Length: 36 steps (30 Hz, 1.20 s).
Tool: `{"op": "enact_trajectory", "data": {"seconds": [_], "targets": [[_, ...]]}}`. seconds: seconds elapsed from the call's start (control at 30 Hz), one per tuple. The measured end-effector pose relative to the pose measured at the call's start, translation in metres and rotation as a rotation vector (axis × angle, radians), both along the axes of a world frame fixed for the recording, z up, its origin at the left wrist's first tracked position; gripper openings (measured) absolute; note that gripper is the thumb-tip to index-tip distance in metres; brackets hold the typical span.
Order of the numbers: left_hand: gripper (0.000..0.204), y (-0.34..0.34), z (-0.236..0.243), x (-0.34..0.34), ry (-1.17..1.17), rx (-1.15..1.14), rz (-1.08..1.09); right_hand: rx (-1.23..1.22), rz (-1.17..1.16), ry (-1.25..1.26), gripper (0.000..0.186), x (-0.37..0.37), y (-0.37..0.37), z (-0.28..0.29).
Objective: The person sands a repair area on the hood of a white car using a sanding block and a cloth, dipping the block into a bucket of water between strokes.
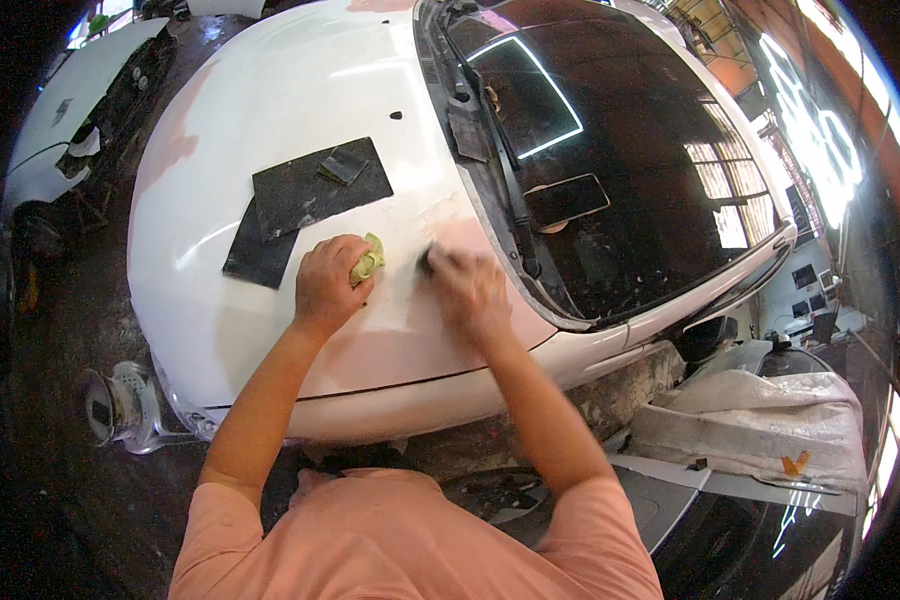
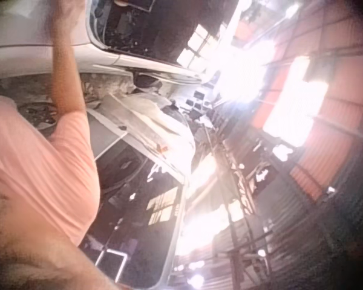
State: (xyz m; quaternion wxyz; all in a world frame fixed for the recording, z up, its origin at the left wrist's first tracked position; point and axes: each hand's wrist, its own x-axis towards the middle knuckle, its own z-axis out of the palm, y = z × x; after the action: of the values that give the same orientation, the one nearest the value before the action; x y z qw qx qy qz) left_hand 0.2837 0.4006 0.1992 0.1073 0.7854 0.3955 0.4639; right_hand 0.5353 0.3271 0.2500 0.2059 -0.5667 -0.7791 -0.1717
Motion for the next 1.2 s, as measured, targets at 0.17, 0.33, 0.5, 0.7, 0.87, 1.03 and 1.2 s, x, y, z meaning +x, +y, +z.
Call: {"op": "enact_trajectory", "data": {"seconds": [0.17, 0.33, 0.5, 0.7, 0.87, 1.03, 1.2], "targets": [[0.05, -0.002, 0.001, 0.008, 0.013, -0.014, -0.03, 0.012, -0.186, 0.027, 0.038, 0.008, 0.047, 0.013], [0.047, 0.004, -0.005, -0.013, 0.012, -0.012, 0.025, -0.108, -0.013, -0.017, 0.046, -0.032, -0.037, -0.002], [0.048, -0.001, 0.0, 0.01, 0.024, 0.017, -0.022, -0.037, -0.2, 0.023, 0.041, 0.019, 0.047, 0.022], [0.047, 0.005, -0.005, -0.01, 0.013, -0.033, 0.001, -0.084, -0.04, -0.011, 0.04, -0.027, -0.032, -0.007], [0.048, 0.002, -0.002, 0.006, 0.017, 0.007, -0.025, -0.064, -0.209, 0.03, 0.039, 0.016, 0.041, 0.021], [0.048, 0.005, -0.003, -0.004, 0.02, -0.02, -0.011, 0.043, -0.095, 0.018, 0.039, -0.013, -0.005, -0.014], [0.047, 0.002, -0.003, -0.002, -0.007, 0.026, -0.009, -0.03, -0.017, -0.019, 0.039, -0.003, -0.023, -0.002]]}}
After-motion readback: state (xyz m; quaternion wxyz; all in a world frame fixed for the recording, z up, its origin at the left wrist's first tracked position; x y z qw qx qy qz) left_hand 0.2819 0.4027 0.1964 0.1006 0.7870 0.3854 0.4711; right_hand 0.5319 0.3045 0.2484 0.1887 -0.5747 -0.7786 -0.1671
